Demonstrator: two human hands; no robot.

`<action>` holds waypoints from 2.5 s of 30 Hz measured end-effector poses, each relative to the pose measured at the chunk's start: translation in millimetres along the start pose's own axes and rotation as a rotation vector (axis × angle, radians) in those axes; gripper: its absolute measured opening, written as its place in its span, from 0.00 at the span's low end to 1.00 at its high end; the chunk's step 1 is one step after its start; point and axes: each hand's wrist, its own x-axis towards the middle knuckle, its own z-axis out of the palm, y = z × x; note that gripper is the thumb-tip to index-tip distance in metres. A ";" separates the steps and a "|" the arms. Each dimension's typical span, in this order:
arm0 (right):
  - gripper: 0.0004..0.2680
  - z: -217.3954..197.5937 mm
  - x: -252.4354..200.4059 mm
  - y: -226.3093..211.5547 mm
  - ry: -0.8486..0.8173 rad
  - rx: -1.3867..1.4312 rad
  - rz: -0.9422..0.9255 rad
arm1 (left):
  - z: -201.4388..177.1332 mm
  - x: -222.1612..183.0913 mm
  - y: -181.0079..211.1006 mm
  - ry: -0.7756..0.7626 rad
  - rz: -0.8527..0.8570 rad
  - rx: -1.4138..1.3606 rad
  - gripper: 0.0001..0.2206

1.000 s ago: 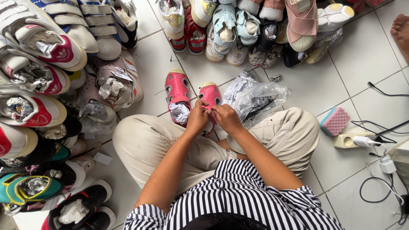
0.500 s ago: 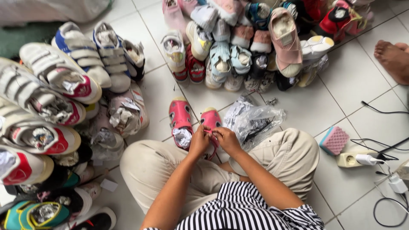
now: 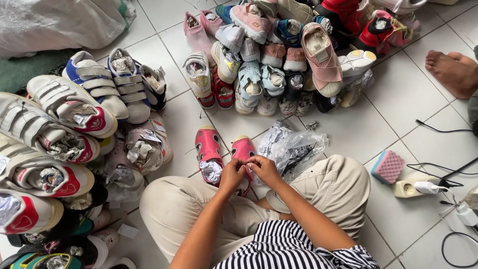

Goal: The person is sitting on the floor, surrounded by many shoes, and is busy pairing them up by taking them out of plastic bags and matching them.

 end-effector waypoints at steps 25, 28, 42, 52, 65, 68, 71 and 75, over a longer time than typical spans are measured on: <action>0.06 -2.6 7.3 17.0 -0.193 0.321 0.151 | -9.7 -11.0 10.2 0.003 0.020 -0.070 0.13; 0.06 -3.0 7.9 19.7 -0.191 0.319 0.152 | -10.5 -12.6 12.8 0.001 0.019 -0.075 0.13; 0.06 -2.4 10.7 27.6 -0.238 0.338 0.184 | -11.8 -14.3 16.4 0.002 0.012 -0.075 0.13; 0.05 1.5 13.6 21.4 -0.266 0.319 0.190 | -11.0 -15.4 12.8 0.024 0.029 -0.079 0.13; 0.03 8.9 6.5 14.0 -0.106 -0.054 0.038 | -7.9 -14.6 9.1 0.072 -0.007 -0.138 0.10; 0.03 10.8 4.9 9.3 -0.076 -0.091 0.008 | -8.8 -13.7 8.3 0.084 -0.031 -0.165 0.10; 0.03 10.1 5.8 6.6 -0.073 -0.105 0.008 | -11.3 -12.5 8.8 0.088 -0.038 -0.181 0.10; 0.04 9.2 1.1 -9.1 -0.087 -0.052 0.050 | -10.3 -11.8 11.1 0.090 -0.043 -0.181 0.09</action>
